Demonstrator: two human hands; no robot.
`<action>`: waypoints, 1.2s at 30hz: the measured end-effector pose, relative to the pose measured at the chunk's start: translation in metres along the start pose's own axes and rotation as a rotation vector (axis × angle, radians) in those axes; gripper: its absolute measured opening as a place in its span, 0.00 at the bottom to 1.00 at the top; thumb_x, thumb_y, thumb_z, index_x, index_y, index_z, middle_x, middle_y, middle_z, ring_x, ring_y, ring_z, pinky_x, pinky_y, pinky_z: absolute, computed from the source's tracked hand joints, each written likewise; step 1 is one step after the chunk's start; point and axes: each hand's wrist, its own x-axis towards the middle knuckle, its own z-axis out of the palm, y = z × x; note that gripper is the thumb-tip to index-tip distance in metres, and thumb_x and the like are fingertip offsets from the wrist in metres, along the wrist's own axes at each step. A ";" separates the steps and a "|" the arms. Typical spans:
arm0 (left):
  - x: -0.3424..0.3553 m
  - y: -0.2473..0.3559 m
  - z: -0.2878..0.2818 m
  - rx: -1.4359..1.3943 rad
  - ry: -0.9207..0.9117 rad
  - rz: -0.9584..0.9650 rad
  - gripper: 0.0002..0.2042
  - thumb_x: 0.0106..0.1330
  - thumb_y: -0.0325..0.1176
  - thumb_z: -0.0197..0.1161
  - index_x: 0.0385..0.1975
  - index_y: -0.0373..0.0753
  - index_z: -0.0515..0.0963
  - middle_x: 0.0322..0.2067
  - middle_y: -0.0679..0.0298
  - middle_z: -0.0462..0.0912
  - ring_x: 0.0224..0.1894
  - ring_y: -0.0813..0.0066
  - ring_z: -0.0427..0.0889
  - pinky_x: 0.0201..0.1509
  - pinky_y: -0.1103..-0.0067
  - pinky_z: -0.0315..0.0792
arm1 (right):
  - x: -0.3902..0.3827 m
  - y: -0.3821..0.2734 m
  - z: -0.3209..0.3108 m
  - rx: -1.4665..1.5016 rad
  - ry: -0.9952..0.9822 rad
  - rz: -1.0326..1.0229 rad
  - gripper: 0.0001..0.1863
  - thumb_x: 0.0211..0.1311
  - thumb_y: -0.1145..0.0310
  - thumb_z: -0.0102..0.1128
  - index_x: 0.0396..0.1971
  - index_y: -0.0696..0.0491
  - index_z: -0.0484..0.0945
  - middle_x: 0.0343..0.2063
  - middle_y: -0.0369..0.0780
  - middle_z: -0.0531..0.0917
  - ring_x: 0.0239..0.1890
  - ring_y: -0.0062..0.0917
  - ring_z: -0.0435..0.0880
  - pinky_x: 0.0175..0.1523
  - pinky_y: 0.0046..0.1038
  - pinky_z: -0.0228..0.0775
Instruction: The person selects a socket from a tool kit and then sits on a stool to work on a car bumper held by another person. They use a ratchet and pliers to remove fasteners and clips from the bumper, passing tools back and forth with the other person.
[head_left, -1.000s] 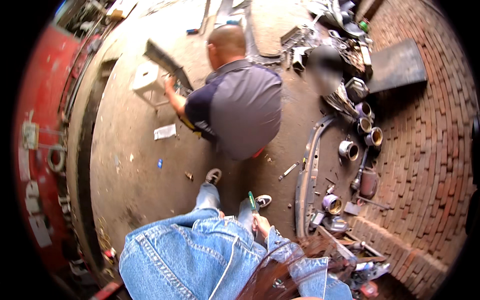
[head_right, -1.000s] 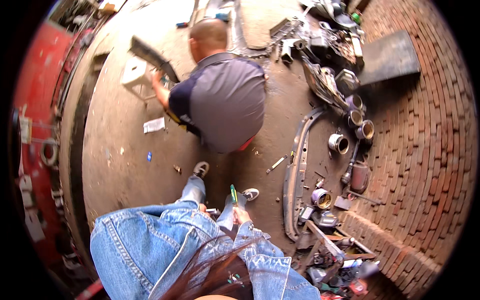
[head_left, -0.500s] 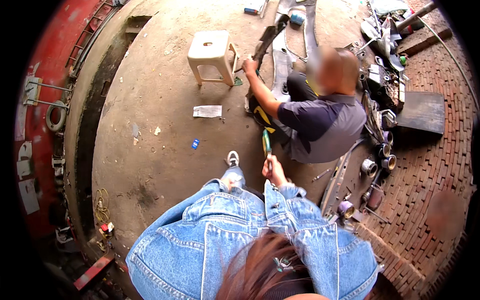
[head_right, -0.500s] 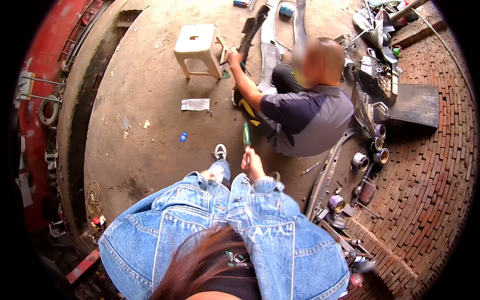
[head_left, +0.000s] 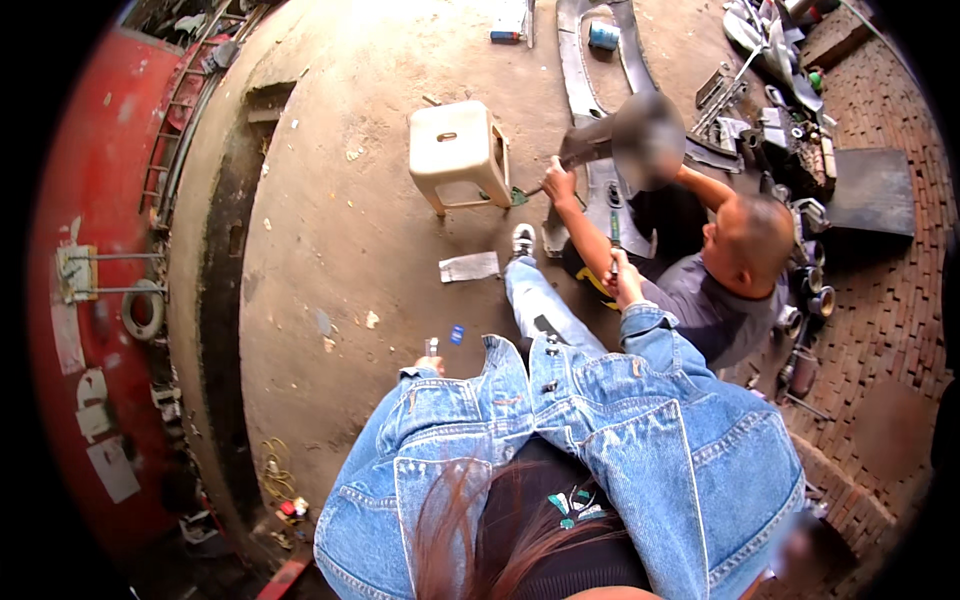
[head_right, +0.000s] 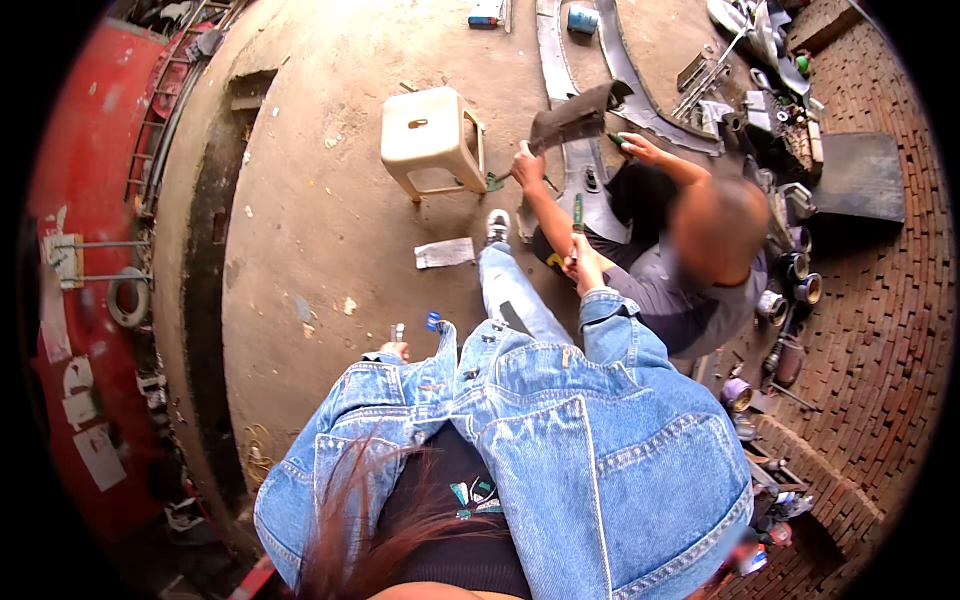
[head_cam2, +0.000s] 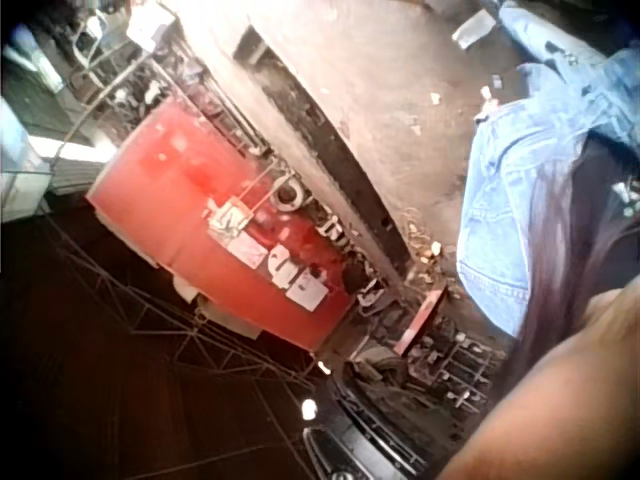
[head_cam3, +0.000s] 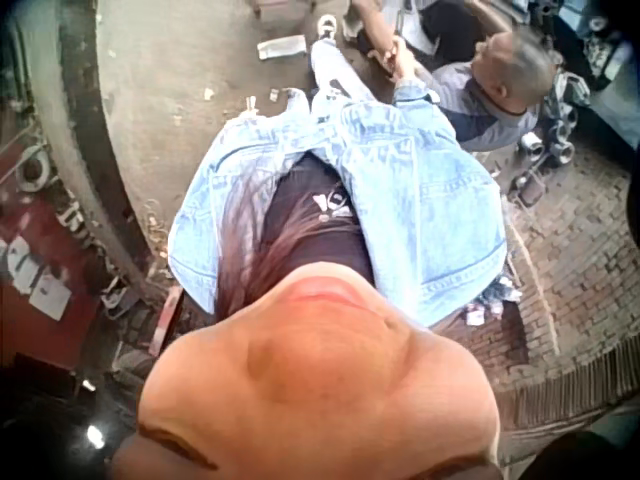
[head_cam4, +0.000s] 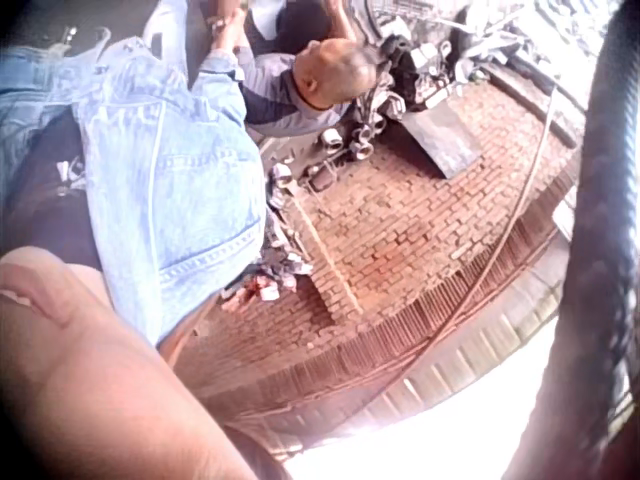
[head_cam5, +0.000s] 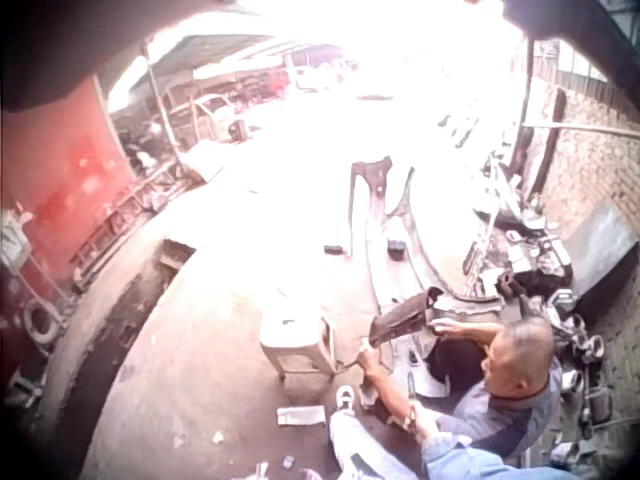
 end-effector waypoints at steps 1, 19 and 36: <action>0.005 -0.008 -0.026 -0.015 -0.134 0.140 0.11 0.61 0.41 0.56 0.26 0.40 0.77 0.22 0.61 0.79 0.26 0.72 0.78 0.31 0.73 0.72 | 0.005 0.001 0.022 0.058 0.017 -0.010 0.21 0.54 0.47 0.54 0.13 0.46 0.66 0.09 0.34 0.69 0.11 0.22 0.69 0.14 0.21 0.56; 0.004 0.580 -0.025 0.309 -0.207 0.754 0.14 0.63 0.41 0.54 0.21 0.39 0.72 0.16 0.66 0.72 0.15 0.78 0.69 0.17 0.78 0.63 | 0.110 -0.101 0.072 0.700 0.253 0.116 0.22 0.49 0.43 0.55 0.15 0.47 0.69 0.11 0.32 0.71 0.13 0.19 0.69 0.18 0.19 0.58; 0.086 0.852 0.131 1.633 -0.531 0.734 0.14 0.62 0.42 0.54 0.29 0.35 0.75 0.17 0.62 0.78 0.17 0.72 0.77 0.22 0.73 0.71 | 0.200 -0.123 0.172 1.080 1.142 0.017 0.20 0.55 0.48 0.55 0.21 0.52 0.72 0.15 0.34 0.73 0.18 0.19 0.72 0.20 0.21 0.60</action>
